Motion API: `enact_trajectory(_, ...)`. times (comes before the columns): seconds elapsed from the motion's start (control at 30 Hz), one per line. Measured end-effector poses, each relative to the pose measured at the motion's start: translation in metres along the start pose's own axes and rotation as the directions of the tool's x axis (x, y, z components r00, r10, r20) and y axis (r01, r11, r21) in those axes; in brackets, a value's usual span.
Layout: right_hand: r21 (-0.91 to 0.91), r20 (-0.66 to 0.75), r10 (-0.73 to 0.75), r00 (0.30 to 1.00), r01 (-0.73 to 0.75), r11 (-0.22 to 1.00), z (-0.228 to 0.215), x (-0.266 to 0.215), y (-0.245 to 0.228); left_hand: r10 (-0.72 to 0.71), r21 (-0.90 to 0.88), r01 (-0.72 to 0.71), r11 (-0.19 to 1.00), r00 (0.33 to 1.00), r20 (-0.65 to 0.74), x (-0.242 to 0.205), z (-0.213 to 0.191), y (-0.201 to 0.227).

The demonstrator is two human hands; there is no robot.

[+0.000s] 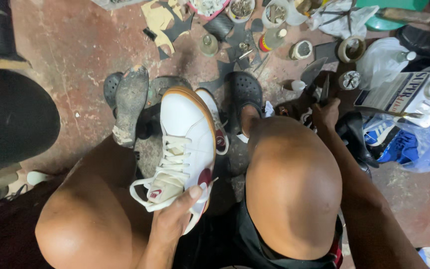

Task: The person cleans a white sneaker with a cloth, applies glue to the sole edge, presses the sole to the upper, and uses a hammer to tap the sole. They also use a metal tool to press the glued area.

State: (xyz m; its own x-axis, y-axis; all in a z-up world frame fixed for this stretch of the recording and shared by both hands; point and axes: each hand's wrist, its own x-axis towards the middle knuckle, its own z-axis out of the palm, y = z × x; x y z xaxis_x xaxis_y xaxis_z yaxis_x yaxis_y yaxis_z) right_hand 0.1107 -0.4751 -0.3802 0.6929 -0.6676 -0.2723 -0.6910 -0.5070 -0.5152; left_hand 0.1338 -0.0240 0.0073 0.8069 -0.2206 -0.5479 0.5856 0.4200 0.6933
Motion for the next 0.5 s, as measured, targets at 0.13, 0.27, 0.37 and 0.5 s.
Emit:
enact_trajectory(0.13,0.392,0.346,0.156,0.925,-0.294,0.872,-0.035,-0.03,0.013,-0.024,0.032,0.026,0.999,0.996,-0.082,0.003,-0.003,-0.009)
enact_trajectory(0.27,0.759,0.456,-0.068,0.887,-0.348,0.55,-0.054,-0.091,0.023,-0.199,0.257,0.304,0.917,0.91,-0.365,0.006,-0.025,-0.03)
enact_trajectory(0.37,0.819,0.469,-0.031,0.882,-0.422,0.389,-0.063,-0.136,0.025,-0.207,0.169,0.287,0.943,0.902,-0.379,0.02,-0.045,-0.053)
enact_trajectory(0.5,0.761,0.517,0.076,0.853,-0.498,0.416,-0.068,-0.175,0.017,-0.301,0.093,0.358,0.929,0.879,-0.37,0.033,-0.087,-0.081)
